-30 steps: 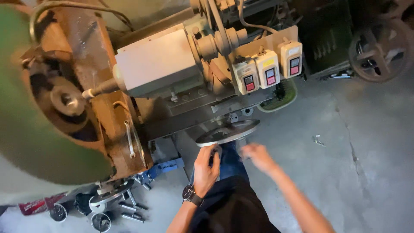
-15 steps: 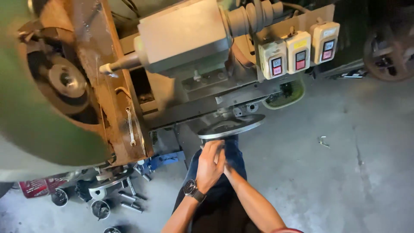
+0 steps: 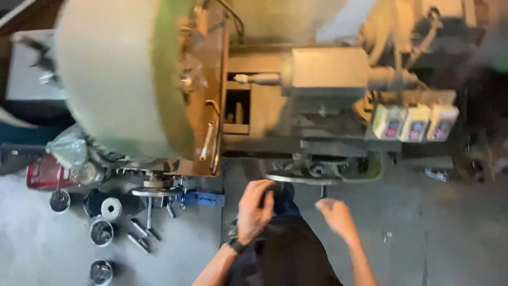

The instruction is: Operating a polishing machine and inspecting metal parts in a workshop.

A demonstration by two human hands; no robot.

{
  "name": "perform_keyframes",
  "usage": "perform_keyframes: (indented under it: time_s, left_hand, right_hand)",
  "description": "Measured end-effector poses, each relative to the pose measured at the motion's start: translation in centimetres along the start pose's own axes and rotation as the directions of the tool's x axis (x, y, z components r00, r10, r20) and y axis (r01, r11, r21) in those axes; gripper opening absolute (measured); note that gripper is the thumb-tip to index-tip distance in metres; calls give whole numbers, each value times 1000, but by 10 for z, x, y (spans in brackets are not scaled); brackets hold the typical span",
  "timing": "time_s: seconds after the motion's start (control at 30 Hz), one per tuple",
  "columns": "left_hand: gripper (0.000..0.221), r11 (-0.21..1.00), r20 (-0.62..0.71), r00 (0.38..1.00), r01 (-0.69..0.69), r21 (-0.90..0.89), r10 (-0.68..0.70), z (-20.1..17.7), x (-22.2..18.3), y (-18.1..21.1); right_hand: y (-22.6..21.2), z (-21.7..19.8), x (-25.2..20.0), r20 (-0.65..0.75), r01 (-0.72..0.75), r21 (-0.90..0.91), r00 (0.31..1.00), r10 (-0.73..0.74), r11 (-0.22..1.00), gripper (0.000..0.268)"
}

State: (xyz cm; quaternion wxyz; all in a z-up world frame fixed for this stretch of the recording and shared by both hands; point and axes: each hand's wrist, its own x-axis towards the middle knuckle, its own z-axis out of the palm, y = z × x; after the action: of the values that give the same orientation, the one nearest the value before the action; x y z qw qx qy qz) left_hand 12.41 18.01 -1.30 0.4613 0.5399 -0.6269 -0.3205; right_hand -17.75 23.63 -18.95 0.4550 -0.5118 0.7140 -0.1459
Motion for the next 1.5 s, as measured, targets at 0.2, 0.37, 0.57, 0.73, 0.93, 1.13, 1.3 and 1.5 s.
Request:
perform_keyframes:
  time_s: [0.2,0.37,0.57,0.73,0.93,1.13,1.3,1.5]
  left_hand:
    - [67,770,-419,846,16,638,330,-132,-9,-58]
    - [92,616,-404,882,182,767,243,-198,29,-119]
    - [86,539,-347,896,153,829,279,-211,51,-161]
    - [78,534,-228,868,-50,844,441,-262,79,-119]
    - [43,469,-155,764,-210,858,626,-350,209,-12]
    - [29,306,-104,604,-243,920,790,-365,398,-21]
    - [30,421,-69,689,-358,833,722,-337,420,-30]
    - [32,526,6,787,-418,741,617,-303,437,-20]
  right_hand:
    - [-204,41,-39,358,33,545,894,-268,838,28]
    - [-301,45,-47,410,131,571,810,-419,811,22]
    - [-334,58,-45,394,195,574,786,-476,796,20]
    - [-342,92,-30,295,119,703,848,-441,701,19]
    - [-396,127,-18,145,154,788,894,-423,596,18]
    - [-433,131,-15,42,210,816,907,-418,538,17]
    - [-428,126,-5,-10,196,804,948,-318,561,16]
    - [-441,92,14,17,189,741,954,-300,644,15]
